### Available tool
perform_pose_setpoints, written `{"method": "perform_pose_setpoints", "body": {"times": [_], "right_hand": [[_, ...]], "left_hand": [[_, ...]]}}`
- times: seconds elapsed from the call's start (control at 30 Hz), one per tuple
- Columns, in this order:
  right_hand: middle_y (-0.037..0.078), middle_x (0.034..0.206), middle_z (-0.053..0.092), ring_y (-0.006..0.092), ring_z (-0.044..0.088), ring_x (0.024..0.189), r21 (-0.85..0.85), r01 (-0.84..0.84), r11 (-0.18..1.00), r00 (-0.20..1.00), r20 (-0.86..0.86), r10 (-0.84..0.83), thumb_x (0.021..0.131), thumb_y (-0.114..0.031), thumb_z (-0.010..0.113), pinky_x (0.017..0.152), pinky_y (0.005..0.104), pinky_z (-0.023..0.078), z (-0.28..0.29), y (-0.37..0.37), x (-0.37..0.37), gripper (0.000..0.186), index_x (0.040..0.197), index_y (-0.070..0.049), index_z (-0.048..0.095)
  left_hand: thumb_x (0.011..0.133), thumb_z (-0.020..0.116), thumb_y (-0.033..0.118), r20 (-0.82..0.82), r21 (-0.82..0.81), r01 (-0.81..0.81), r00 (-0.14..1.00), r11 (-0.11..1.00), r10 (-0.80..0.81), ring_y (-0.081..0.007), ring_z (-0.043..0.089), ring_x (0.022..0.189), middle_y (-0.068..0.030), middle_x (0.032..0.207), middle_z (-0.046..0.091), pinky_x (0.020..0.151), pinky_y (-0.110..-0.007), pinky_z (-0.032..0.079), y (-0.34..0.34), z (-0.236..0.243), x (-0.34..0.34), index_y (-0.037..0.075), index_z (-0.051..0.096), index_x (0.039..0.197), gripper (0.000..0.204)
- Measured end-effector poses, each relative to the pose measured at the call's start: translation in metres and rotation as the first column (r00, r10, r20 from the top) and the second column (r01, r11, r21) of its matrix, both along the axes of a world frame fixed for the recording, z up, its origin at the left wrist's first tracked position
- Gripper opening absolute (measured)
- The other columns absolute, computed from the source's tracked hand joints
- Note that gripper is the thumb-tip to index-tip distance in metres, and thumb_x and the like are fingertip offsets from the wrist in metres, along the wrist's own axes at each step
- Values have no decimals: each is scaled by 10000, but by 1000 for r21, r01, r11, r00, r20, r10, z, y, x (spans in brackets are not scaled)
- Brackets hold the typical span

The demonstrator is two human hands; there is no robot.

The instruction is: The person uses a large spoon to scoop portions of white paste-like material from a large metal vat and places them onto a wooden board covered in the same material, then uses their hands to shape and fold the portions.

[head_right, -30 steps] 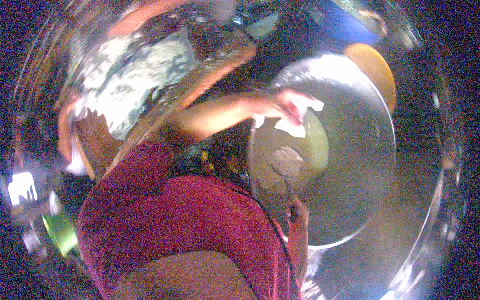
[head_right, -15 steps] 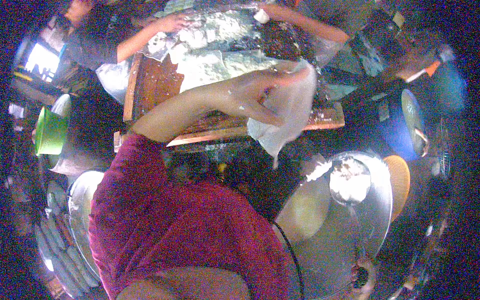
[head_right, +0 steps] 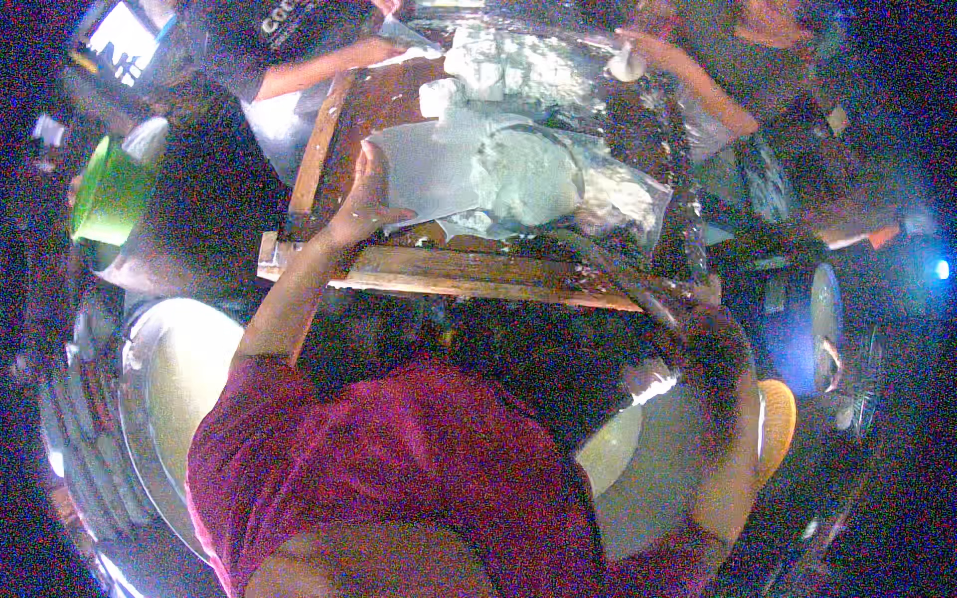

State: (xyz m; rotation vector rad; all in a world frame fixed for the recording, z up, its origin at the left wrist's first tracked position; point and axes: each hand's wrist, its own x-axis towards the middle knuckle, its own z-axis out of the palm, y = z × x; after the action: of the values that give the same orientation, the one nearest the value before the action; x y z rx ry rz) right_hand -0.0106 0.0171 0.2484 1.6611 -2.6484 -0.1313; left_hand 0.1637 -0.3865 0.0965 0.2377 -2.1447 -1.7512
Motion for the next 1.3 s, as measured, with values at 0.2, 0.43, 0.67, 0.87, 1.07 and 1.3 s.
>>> {"method": "perform_pose_setpoints", "body": {"times": [0.2,0.43,0.67,0.87,1.07,1.3], "right_hand": [[74,747,600,165,573,658,-222,155,963,753,657,30,704,-153,619,591,279,447,9,-106,-14,266,932,-22,580],[-5,697,552,61,470,586,-378,301,876,854,515,-71,658,-193,622,526,208,384,34,-93,1,581,1192,-7,491],[107,866,571,105,537,595,-104,988,111,95,992,84,643,-187,619,510,167,435,-3,144,64,635,1203,48,433],[57,682,540,77,435,395,-58,909,-412,47,998,-37,653,-207,587,330,160,316,-63,249,185,647,1241,4,418],[31,619,539,86,470,469,122,666,-736,-205,979,-23,712,-77,564,398,211,354,-246,383,238,594,1259,47,369],[26,554,498,125,486,446,614,416,-671,-111,767,632,702,-128,611,335,209,359,-503,449,295,128,663,-98,493]], "left_hand": [[577,776,78,101,-406,-40,991,913,88,-225,-141,1295,-177,1411,-112,1059,-354,-12,-19,-34,-11,-3,-337,1227,1292],[586,707,-94,65,-295,31,998,955,-12,-225,-23,1313,-143,1420,-112,1037,-371,177,-20,-56,-30,133,-368,1235,1276],[787,600,263,-10,-915,-194,887,353,461,-315,156,1297,-252,1398,92,1023,-302,253,-18,-55,-18,-32,130,1342,785],[746,638,74,-12,-532,-142,987,835,160,-149,572,750,-143,1222,475,704,-281,486,146,43,-96,-3,414,1224,533],[828,505,47,316,226,662,644,714,-697,-231,556,987,-151,1044,584,891,-322,421,334,-35,-136,-28,561,1051,241],[923,374,305,526,728,91,563,680,-638,-207,492,1033,-85,1078,558,908,-339,380,417,-109,-165,24,462,1177,389]]}}
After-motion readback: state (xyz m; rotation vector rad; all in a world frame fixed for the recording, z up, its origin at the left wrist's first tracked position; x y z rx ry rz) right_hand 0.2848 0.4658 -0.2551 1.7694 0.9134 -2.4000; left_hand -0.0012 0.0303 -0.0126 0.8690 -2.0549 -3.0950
